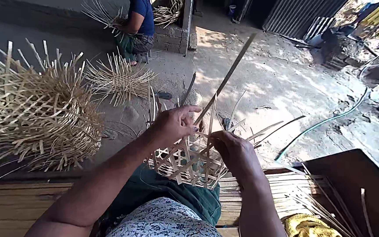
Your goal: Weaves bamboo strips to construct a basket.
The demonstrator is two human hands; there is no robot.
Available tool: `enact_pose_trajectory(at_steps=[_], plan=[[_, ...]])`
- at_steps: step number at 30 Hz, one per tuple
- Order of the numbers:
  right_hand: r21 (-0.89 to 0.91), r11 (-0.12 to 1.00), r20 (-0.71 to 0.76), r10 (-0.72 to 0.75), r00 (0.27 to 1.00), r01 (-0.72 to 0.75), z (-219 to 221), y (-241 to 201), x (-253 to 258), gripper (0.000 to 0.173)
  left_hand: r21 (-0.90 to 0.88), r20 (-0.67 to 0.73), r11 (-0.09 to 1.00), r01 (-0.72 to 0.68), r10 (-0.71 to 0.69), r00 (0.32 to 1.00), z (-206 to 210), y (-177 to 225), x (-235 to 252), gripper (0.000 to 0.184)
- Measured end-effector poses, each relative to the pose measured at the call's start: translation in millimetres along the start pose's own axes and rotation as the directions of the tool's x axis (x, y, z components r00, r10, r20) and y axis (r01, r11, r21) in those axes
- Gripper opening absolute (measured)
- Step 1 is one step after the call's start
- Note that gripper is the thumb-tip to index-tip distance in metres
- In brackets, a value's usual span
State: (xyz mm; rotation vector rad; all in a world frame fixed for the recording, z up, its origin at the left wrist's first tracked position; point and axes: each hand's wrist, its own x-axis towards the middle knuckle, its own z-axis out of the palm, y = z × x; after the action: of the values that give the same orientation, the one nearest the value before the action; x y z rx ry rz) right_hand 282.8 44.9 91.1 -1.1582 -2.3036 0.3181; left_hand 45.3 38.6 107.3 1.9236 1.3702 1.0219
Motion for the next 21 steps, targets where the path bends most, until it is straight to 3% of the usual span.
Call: enact_pose_trajectory(at_steps=[2, 4, 6, 8, 10, 11, 12, 14, 15, 17, 19, 21], plan=[[0.171, 0.985, 0.128, -0.003, 0.992, -0.019, -2, 6, 5, 0.029, -0.183, 0.063, 0.980, 0.078, -0.068, 0.996, -6, 0, 0, 0.032], [0.247, 0.965, 0.224, 0.026, 0.974, -0.083, 0, 9, 11, 0.034, -0.319, 0.087, 0.946, 0.055, -0.028, 0.996, -6, -5, -1, 0.015], [0.227, 0.961, 0.272, 0.092, 0.958, -0.156, -1, 9, 15, 0.034, -0.442, 0.079, 0.897, -0.024, 0.065, 0.995, -3, -17, -1, 0.010], [0.188, 0.961, 0.300, 0.139, 0.944, -0.201, -1, 9, 18, 0.035, -0.429, 0.039, 0.901, -0.065, 0.090, 0.995, 0, -25, -2, 0.011], [0.147, 0.966, 0.275, 0.166, 0.947, -0.212, 1, 6, 20, 0.039, -0.163, -0.095, 0.976, -0.142, 0.128, 0.987, 5, -21, -5, 0.018], [0.132, 0.969, 0.250, 0.171, 0.953, -0.208, 2, 4, 20, 0.041, 0.051, -0.172, 0.972, -0.230, 0.236, 0.956, 9, -15, -7, 0.025], [0.128, 0.973, 0.212, 0.163, 0.964, -0.192, 4, 1, 20, 0.042, 0.252, -0.189, 0.903, -0.349, 0.399, 0.897, 13, -9, -8, 0.030], [0.142, 0.982, 0.061, 0.116, 0.991, -0.123, 10, -3, 18, 0.033, 0.498, 0.016, 0.673, -0.547, 0.623, 0.782, 17, -1, -5, 0.039], [0.163, 0.983, -0.030, 0.094, 0.995, -0.088, 14, -4, 16, 0.024, 0.559, 0.134, 0.574, -0.598, 0.649, 0.749, 20, -2, -1, 0.044], [0.194, 0.979, -0.155, 0.090, 0.984, -0.059, 24, -3, 10, 0.009, 0.609, 0.240, 0.494, -0.621, 0.631, 0.738, 18, -11, 11, 0.047], [0.200, 0.978, -0.270, 0.120, 0.955, -0.066, 29, -2, 5, 0.013, 0.626, 0.236, 0.527, -0.574, 0.574, 0.784, 4, -10, 20, 0.044], [0.232, 0.970, -0.346, 0.148, 0.926, -0.068, 31, -1, 1, 0.013, 0.615, 0.137, 0.607, -0.504, 0.547, 0.826, -3, -2, 21, 0.041]])
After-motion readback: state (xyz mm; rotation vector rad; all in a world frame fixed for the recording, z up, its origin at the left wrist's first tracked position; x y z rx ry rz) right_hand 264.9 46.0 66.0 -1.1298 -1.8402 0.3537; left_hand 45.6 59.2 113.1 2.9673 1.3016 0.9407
